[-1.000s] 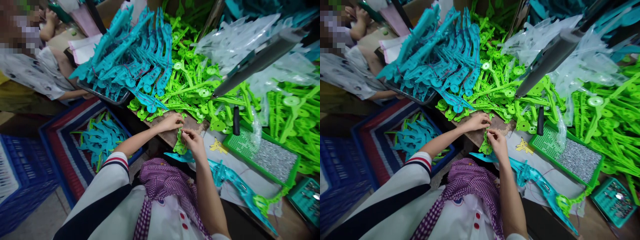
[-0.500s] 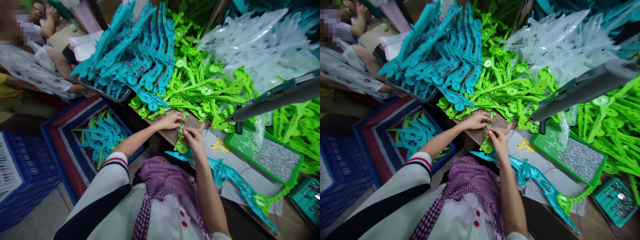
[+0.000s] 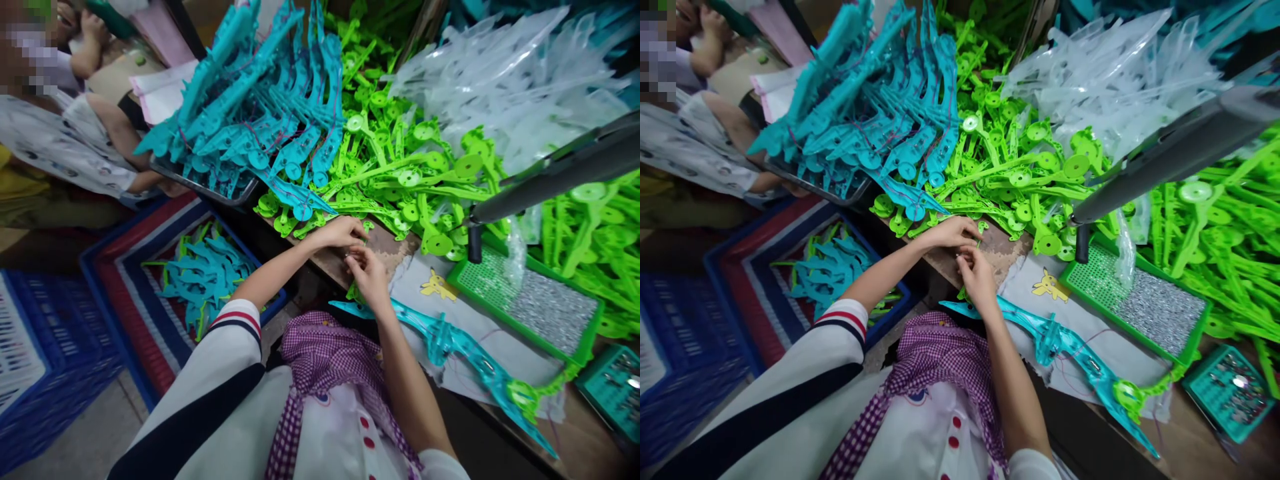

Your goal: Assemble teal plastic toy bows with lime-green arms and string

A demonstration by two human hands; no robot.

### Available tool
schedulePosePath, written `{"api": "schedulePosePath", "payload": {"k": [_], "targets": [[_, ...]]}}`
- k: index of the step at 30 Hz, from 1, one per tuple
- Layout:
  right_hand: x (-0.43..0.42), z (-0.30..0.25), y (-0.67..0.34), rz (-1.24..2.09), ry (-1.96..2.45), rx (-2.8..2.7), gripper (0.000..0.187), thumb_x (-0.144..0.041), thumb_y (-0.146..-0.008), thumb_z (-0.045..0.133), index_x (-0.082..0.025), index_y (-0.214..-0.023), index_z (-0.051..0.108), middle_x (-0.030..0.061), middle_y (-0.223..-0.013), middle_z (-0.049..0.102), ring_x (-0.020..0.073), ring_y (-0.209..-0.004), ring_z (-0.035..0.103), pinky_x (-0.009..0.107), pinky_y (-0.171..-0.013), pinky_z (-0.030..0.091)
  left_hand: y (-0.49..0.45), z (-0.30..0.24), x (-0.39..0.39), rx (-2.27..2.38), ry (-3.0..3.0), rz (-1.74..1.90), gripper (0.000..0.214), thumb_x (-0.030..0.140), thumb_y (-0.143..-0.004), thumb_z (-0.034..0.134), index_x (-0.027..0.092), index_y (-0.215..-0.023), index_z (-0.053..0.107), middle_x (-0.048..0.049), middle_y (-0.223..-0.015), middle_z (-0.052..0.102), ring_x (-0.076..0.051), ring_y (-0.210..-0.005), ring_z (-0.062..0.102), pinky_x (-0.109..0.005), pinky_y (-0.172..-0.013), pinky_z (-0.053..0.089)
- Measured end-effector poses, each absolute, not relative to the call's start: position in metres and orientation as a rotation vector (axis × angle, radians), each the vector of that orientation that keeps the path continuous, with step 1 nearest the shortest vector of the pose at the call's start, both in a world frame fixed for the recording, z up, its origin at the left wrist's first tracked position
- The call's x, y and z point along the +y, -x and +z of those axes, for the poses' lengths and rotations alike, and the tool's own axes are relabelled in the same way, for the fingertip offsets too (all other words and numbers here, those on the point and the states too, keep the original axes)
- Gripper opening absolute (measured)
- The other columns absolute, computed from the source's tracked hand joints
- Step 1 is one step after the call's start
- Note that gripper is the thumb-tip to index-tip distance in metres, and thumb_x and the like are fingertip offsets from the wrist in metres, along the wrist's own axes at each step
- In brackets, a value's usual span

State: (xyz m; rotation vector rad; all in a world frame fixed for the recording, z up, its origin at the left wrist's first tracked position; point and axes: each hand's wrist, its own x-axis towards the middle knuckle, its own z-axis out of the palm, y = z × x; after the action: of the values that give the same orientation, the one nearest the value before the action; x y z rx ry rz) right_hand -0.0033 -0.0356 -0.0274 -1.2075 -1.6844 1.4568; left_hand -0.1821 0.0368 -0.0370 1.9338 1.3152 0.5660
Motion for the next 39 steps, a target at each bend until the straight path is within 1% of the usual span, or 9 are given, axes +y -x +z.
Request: {"api": "schedulePosePath", "payload": {"k": [5, 11, 14, 17, 20, 25, 29, 35, 39], "targets": [[-0.021, -0.028, -0.02, 1.474, 1.332, -1.719, 0.045, -0.053, -0.083, 0.059, -0.016, -0.106, 0.069, 0.0064, -0.082, 0.072, 0.0162, -0.057, 0.059, 0.032, -0.059, 0.05, 0.183, -0.037, 0.035, 1.303, -1.982, 0.552, 0.028, 0.015, -0.076, 0.075, 0.019, -0.103, 0.081, -0.0066, -0.108, 0.074, -0.018, -0.091, 0.069, -0.027, -0.084, 0.051], [0.0, -0.035, -0.031, 1.343, 1.368, -1.833, 0.044, -0.056, -0.079, 0.062, -0.016, -0.093, 0.072, 0.0094, -0.085, 0.075, 0.0202, -0.07, 0.065, 0.035, -0.069, 0.053, 0.18, -0.037, 0.03, 1.337, -1.984, 0.562, 0.031, 0.01, -0.077, 0.073, 0.021, -0.105, 0.081, -0.0054, -0.112, 0.072, -0.017, -0.089, 0.068, -0.029, -0.088, 0.051], [0.001, -0.038, -0.035, 1.479, 1.313, -1.793, 0.046, -0.058, -0.078, 0.063, -0.016, -0.097, 0.072, 0.0072, -0.082, 0.074, 0.0182, -0.066, 0.063, 0.032, -0.063, 0.051, 0.179, -0.037, 0.033, 1.329, -1.984, 0.551, 0.029, 0.011, -0.075, 0.075, 0.019, -0.102, 0.081, -0.0061, -0.111, 0.072, -0.016, -0.088, 0.068, -0.029, -0.087, 0.051], [0.003, -0.04, -0.033, 1.563, 1.293, -1.758, 0.045, -0.057, -0.074, 0.067, -0.017, -0.092, 0.07, 0.0044, -0.073, 0.07, 0.017, -0.061, 0.061, 0.031, -0.059, 0.05, 0.18, -0.037, 0.035, 1.317, -1.96, 0.549, 0.03, 0.008, -0.072, 0.076, 0.017, -0.1, 0.081, -0.0057, -0.105, 0.074, -0.017, -0.087, 0.069, -0.028, -0.082, 0.052], [0.004, -0.039, -0.029, 1.526, 1.339, -1.727, 0.043, -0.055, -0.072, 0.068, -0.017, -0.092, 0.067, 0.0041, -0.073, 0.069, 0.0164, -0.057, 0.06, 0.03, -0.056, 0.049, 0.18, -0.036, 0.034, 1.283, -1.891, 0.615, 0.034, 0.004, -0.071, 0.074, 0.016, -0.102, 0.078, -0.0048, -0.103, 0.075, -0.017, -0.091, 0.07, -0.027, -0.084, 0.054], [-0.006, -0.033, -0.021, 1.378, 1.406, -1.813, 0.03, -0.049, -0.078, 0.059, -0.019, -0.084, 0.06, 0.0055, -0.071, 0.068, 0.0195, -0.058, 0.063, 0.032, -0.058, 0.048, 0.18, -0.039, 0.033, 1.2, -1.697, 0.713, 0.039, 0.003, -0.072, 0.071, 0.011, -0.11, 0.07, -0.0085, -0.109, 0.075, -0.016, -0.099, 0.071, -0.028, -0.088, 0.055], [-0.014, -0.031, -0.019, 1.274, 1.44, -1.846, 0.025, -0.045, -0.081, 0.056, -0.02, -0.081, 0.058, 0.0045, -0.067, 0.066, 0.0198, -0.059, 0.063, 0.032, -0.06, 0.047, 0.176, -0.042, 0.039, 1.245, -1.538, 0.738, 0.029, 0.004, -0.071, 0.073, 0.008, -0.1, 0.07, -0.0088, -0.097, 0.076, -0.014, -0.082, 0.069, -0.03, -0.081, 0.056], [-0.014, -0.038, -0.02, 1.241, 1.431, -1.875, 0.019, -0.039, -0.084, 0.055, -0.021, -0.081, 0.058, 0.0038, -0.069, 0.068, 0.0195, -0.062, 0.063, 0.031, -0.063, 0.046, 0.16, -0.032, 0.047, 1.421, -1.335, 0.708, 0.031, -0.009, -0.059, 0.072, 0.009, -0.083, 0.067, 0.0015, -0.073, 0.066, -0.008, -0.066, 0.059, -0.022, -0.067, 0.051], [-0.014, -0.042, -0.021, 1.249, 1.407, -1.867, 0.018, -0.039, -0.085, 0.054, -0.022, -0.082, 0.056, 0.0046, -0.069, 0.068, 0.0213, -0.067, 0.063, 0.032, -0.064, 0.044, 0.152, -0.016, 0.053, 1.534, -1.259, 0.534, 0.034, -0.01, -0.053, 0.072, 0.012, -0.077, 0.063, 0.0061, -0.062, 0.059, -0.007, -0.057, 0.055, -0.019, -0.056, 0.045]]}}
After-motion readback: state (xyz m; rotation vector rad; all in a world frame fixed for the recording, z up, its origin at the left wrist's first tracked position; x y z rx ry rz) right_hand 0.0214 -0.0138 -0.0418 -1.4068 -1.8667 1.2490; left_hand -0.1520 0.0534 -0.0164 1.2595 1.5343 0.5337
